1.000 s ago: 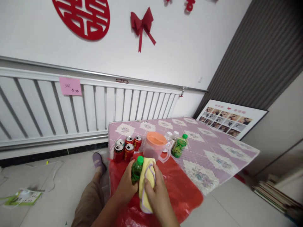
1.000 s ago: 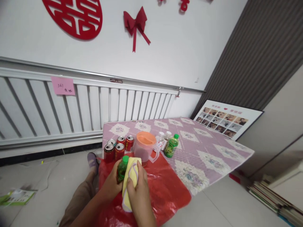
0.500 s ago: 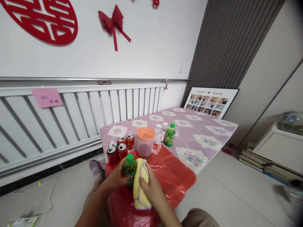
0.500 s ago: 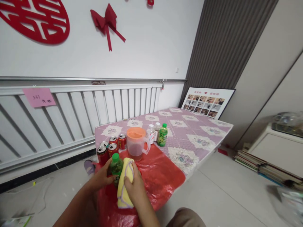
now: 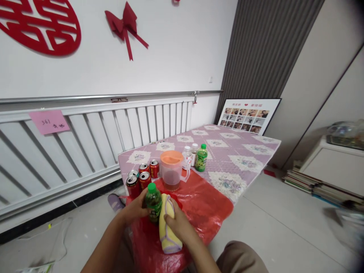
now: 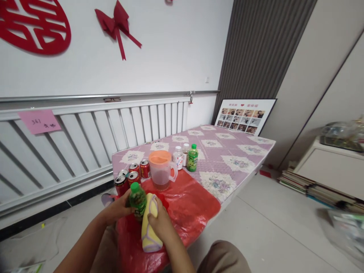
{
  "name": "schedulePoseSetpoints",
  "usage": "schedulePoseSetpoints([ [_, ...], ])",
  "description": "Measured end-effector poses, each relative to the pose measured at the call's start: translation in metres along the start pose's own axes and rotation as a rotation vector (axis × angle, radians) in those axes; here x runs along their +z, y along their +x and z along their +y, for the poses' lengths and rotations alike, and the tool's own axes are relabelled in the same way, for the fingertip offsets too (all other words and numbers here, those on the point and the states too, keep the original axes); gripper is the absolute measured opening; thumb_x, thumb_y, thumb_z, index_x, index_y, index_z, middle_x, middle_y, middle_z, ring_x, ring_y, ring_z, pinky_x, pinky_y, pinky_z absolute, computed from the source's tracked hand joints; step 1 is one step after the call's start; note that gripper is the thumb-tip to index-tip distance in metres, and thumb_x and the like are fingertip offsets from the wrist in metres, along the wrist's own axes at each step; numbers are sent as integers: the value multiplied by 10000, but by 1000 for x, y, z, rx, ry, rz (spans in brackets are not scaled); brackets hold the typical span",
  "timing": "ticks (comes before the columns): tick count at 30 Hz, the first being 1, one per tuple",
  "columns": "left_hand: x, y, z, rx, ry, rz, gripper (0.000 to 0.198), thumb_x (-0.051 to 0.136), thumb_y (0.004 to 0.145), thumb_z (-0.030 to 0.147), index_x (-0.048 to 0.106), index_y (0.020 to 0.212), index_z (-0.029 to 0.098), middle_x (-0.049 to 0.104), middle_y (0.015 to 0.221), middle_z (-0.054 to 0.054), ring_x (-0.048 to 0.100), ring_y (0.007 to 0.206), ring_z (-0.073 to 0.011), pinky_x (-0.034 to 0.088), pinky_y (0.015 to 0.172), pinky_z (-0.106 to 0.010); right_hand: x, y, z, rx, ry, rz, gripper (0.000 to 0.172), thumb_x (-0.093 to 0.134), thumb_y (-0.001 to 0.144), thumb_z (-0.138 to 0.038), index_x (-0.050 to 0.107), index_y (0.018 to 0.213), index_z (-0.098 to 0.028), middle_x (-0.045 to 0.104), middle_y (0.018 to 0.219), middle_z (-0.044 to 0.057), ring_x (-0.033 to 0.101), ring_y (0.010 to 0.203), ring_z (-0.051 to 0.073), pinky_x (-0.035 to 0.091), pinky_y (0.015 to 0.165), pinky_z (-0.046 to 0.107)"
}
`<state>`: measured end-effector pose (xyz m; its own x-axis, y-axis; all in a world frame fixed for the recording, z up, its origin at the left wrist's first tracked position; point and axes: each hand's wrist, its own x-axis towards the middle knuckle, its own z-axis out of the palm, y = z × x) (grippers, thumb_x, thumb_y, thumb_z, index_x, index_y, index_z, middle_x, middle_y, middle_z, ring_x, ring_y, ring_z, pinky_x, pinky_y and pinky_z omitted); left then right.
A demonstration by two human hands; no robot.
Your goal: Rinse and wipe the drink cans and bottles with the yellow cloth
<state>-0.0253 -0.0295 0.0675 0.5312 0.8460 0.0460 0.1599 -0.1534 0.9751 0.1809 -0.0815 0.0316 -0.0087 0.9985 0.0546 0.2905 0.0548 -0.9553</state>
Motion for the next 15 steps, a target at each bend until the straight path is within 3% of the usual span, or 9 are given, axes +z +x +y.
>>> schedulePoseSetpoints([
  [3,3,-3,-3,7,40,96,789,749,687,261,399,1395,243,612,1279,-95,575,1183,-267,463,1019,-447,-2,2,3,-11,-58,49,680,561,724,-173,461,1397,-175,563,1365,118,522,1268,230,361,1094,413],
  [6,13,-4,-6,49,96,400,821,755,673,293,377,1398,226,538,1333,-135,549,1212,-295,470,1003,-472,-7,4,-7,-85,-111,111,669,559,745,-192,448,1404,-178,535,1380,128,481,1304,242,348,1104,419],
  [9,27,-3,-5,81,251,693,746,750,650,331,446,1318,196,559,1238,-123,558,1164,-302,457,996,-506,-12,4,-31,-206,-153,130,656,537,778,-204,418,1423,-174,496,1397,132,448,1320,235,336,1114,408],
  [11,35,-1,-3,98,311,741,668,737,652,329,487,1254,184,584,1173,-105,575,1113,-290,460,981,-500,-15,5,-47,-277,-178,113,649,521,789,-191,411,1428,-190,477,1392,118,448,1311,219,341,1110,383],
  [15,39,1,-2,78,316,660,534,695,690,289,526,1184,174,614,1142,-98,607,1046,-266,490,932,-453,-14,11,-57,-288,-198,59,654,515,764,-144,447,1410,-215,501,1350,106,497,1253,213,382,1073,358],
])
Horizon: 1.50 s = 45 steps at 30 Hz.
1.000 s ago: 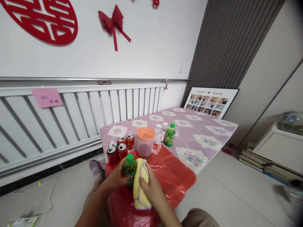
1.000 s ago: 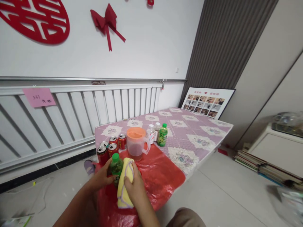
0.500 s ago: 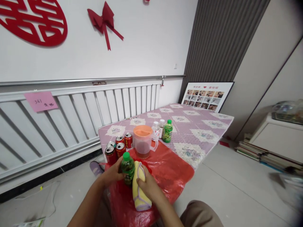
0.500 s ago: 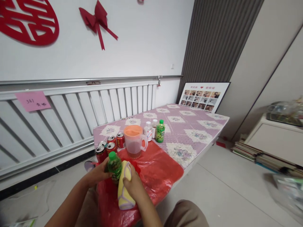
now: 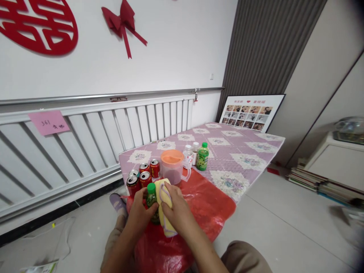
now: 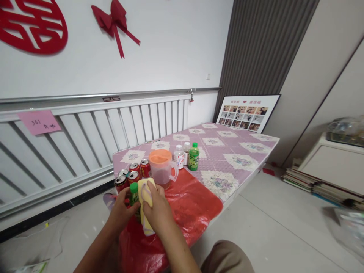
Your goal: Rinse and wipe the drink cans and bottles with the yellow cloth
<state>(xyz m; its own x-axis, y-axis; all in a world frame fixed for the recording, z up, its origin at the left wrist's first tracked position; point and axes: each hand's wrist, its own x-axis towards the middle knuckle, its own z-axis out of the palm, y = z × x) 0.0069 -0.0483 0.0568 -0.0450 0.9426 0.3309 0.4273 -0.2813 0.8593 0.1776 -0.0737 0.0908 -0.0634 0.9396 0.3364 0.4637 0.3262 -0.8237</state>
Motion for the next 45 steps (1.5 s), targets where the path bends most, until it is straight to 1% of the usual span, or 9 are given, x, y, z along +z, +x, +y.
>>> schedulePoseSetpoints([
  [3,-6,4,-2,-26,-69,-90,565,693,704,278,506,1227,174,626,1185,-105,609,1097,-265,484,961,-441,7,0,18,86,0,-27,657,526,765,-154,445,1416,-181,544,1329,125,503,1260,234,368,1081,380],
  [9,-24,16,-5,-73,-304,-417,577,673,768,243,469,1306,211,571,1343,-95,551,1231,-261,446,1044,-423,17,-14,58,259,-18,-105,647,577,683,-118,554,1328,-168,650,1215,143,613,1135,282,444,989,432],
  [12,-27,22,-6,-68,-410,-487,598,701,776,247,457,1322,230,549,1375,-89,507,1280,-272,392,1091,-441,13,-13,55,254,-8,-133,648,588,710,-159,524,1355,-160,617,1275,138,583,1180,263,420,1022,407],
  [20,-30,31,-1,-55,-572,-663,598,760,765,370,501,1292,257,552,1372,-95,462,1307,-323,310,1119,-513,-5,5,8,91,59,-46,650,539,816,-256,393,1445,-185,465,1437,119,427,1338,212,309,1127,371],
  [26,-32,34,1,-54,-573,-709,657,752,768,400,475,1348,264,545,1384,-93,433,1337,-311,287,1143,-504,13,-7,36,247,30,-131,646,512,814,-199,383,1444,-150,525,1392,124,481,1296,215,334,1109,371],
  [33,-31,28,-2,-63,-402,-643,633,691,797,337,439,1371,247,532,1390,-96,485,1296,-280,375,1102,-466,16,-26,49,327,-18,-162,663,531,805,-195,382,1438,-68,519,1385,190,484,1299,247,333,1108,386],
  [38,-7,10,4,-39,-49,-68,727,729,691,344,439,1342,198,521,1306,-121,544,1180,-304,437,1025,-508,12,-26,42,300,-39,-107,680,545,797,-184,373,1450,-106,491,1404,177,463,1321,242,321,1118,382],
  [40,2,4,7,0,30,29,674,738,666,332,488,1274,180,550,1205,-106,565,1120,-298,452,998,-504,9,-24,36,261,-31,-74,676,541,803,-189,367,1452,-117,477,1412,176,454,1325,247,328,1116,396],
  [45,5,3,14,29,-9,-73,525,686,701,239,527,1199,188,598,1157,-90,588,1077,-263,468,970,-458,-3,-15,10,50,11,23,628,518,820,-196,394,1435,-201,466,1405,119,428,1332,224,323,1125,390],
])
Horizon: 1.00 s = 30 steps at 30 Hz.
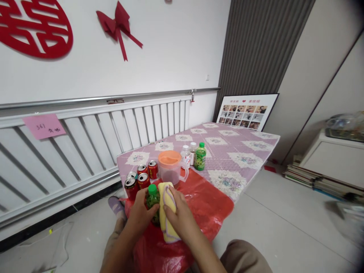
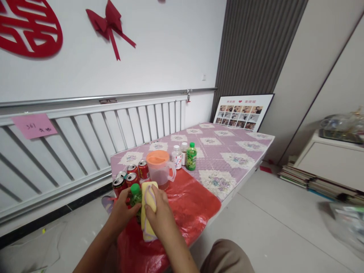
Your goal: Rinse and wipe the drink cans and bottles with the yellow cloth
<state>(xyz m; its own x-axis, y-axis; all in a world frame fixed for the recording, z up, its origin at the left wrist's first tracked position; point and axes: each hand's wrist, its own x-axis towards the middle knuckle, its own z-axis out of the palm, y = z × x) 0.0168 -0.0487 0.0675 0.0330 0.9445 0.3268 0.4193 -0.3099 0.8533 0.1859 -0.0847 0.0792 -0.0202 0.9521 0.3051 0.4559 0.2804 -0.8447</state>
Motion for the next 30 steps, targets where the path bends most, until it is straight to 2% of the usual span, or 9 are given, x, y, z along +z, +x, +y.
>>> schedulePoseSetpoints([
  [4,-11,8,-2,-42,-132,-182,565,660,729,194,477,1263,193,599,1244,-108,600,1108,-249,479,977,-425,-4,10,-7,-66,-3,0,613,498,827,-192,403,1432,-209,469,1386,114,446,1308,215,335,1116,375],
  [8,-22,15,-7,-50,-204,-337,580,656,744,184,471,1292,214,581,1311,-102,576,1175,-261,455,1022,-431,6,13,19,81,-49,-80,645,509,817,-198,377,1446,-138,481,1411,147,443,1321,227,331,1113,371],
  [11,-27,17,-10,-62,-258,-426,588,640,764,180,460,1321,224,583,1324,-84,555,1216,-256,436,1049,-415,15,5,41,215,-104,-181,650,526,793,-174,407,1430,-129,567,1329,157,529,1244,241,384,1061,380],
  [15,-31,20,-10,-67,-291,-503,598,616,796,208,433,1364,232,564,1348,-72,534,1243,-248,430,1060,-409,17,-5,50,259,-129,-199,637,533,784,-166,437,1412,-104,601,1276,179,559,1211,259,407,1027,384],
  [17,-31,20,-10,-45,-258,-485,605,615,798,227,431,1374,242,513,1396,-77,494,1282,-258,417,1070,-418,13,-6,47,250,-127,-189,645,534,794,-181,421,1424,-106,566,1326,182,525,1255,258,400,1037,376],
  [20,-25,16,-8,10,-131,-316,582,649,762,267,497,1323,233,446,1421,-96,405,1339,-291,394,1084,-436,5,-4,33,205,-105,-143,650,534,808,-199,400,1438,-111,522,1374,179,487,1290,259,370,1071,381],
  [24,-10,8,-1,0,43,-86,455,685,718,313,609,1151,195,513,1207,-99,496,1177,-298,421,1035,-462,-4,2,6,74,-60,-59,626,525,826,-210,398,1437,-166,501,1381,141,466,1298,237,349,1094,371],
  [27,-4,6,4,4,63,-67,430,681,728,309,610,1137,197,547,1097,-78,539,1078,-275,453,985,-451,-6,6,-7,-23,-50,-18,620,516,826,-197,398,1435,-197,481,1388,118,462,1292,218,355,1089,351],
  [30,-8,8,4,3,-17,-141,508,680,729,270,550,1217,206,582,1148,-79,560,1100,-263,455,988,-436,-1,6,1,20,-77,-44,617,504,830,-198,396,1437,-169,497,1375,138,474,1284,226,357,1085,366],
])
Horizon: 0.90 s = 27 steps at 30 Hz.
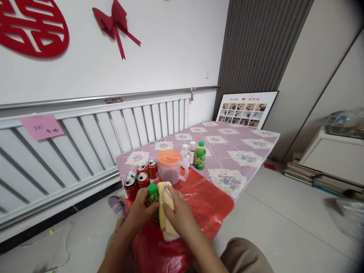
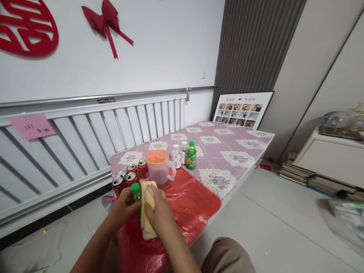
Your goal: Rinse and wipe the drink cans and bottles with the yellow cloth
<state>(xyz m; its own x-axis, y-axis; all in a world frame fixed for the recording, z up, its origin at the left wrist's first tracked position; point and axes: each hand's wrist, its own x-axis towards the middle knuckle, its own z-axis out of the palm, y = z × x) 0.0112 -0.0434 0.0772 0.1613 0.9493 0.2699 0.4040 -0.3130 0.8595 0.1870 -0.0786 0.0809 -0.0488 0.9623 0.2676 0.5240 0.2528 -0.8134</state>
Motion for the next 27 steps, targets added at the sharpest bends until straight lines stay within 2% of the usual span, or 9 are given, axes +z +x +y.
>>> schedulePoseSetpoints([
  [3,-9,1,-4,-48,-156,-99,612,661,738,214,428,1305,215,590,1250,-93,573,1157,-249,466,991,-414,10,-6,22,149,-46,-96,629,518,816,-196,408,1430,-111,549,1325,178,514,1252,253,387,1053,386],
  [6,-17,3,-8,-56,-272,-229,530,633,767,191,438,1258,225,597,1277,-94,571,1192,-239,458,1019,-410,18,-15,41,230,-82,-171,632,551,794,-197,445,1412,-119,604,1259,174,569,1193,260,407,1029,382],
  [8,-21,4,-11,-47,-294,-290,505,634,777,199,461,1251,234,591,1299,-88,556,1217,-244,441,1043,-420,18,-18,43,226,-72,-164,629,556,798,-214,450,1411,-125,599,1272,172,572,1192,256,403,1036,376],
  [11,-23,6,-14,-33,-301,-315,526,641,790,229,470,1288,241,576,1321,-88,539,1236,-262,433,1052,-440,11,-15,30,165,-13,-87,629,546,809,-225,433,1422,-136,544,1353,166,520,1258,249,379,1068,376],
  [15,-26,9,-16,20,-241,-288,495,637,796,235,519,1276,231,551,1324,-92,519,1245,-275,413,1070,-459,-4,-3,-1,40,77,15,623,531,826,-240,406,1435,-207,487,1420,118,454,1320,231,340,1108,390],
  [18,-30,10,-14,20,-198,-277,496,639,788,226,540,1273,228,553,1315,-86,502,1256,-276,403,1081,-458,-6,2,-10,-8,84,16,622,523,828,-235,404,1437,-203,481,1419,120,444,1324,229,327,1118,388],
  [22,-26,6,-8,-22,-186,-263,504,630,785,230,532,1279,232,554,1311,-89,525,1230,-274,466,1015,-425,7,-2,12,111,10,-24,626,508,826,-205,400,1436,-121,504,1390,172,461,1314,245,336,1107,391],
  [24,-17,3,-3,-41,-145,-194,510,634,783,252,524,1280,214,564,1278,-99,543,1200,-275,461,1010,-427,15,-9,27,181,-40,-86,621,531,810,-200,433,1417,-114,553,1334,182,521,1260,262,375,1072,396],
  [27,-1,-1,3,-36,-34,-26,558,705,715,269,547,1245,196,589,1206,-95,548,1167,-291,418,1039,-453,21,-19,42,222,-97,-124,626,549,806,-212,443,1415,-115,593,1278,187,564,1208,276,401,1043,403],
])
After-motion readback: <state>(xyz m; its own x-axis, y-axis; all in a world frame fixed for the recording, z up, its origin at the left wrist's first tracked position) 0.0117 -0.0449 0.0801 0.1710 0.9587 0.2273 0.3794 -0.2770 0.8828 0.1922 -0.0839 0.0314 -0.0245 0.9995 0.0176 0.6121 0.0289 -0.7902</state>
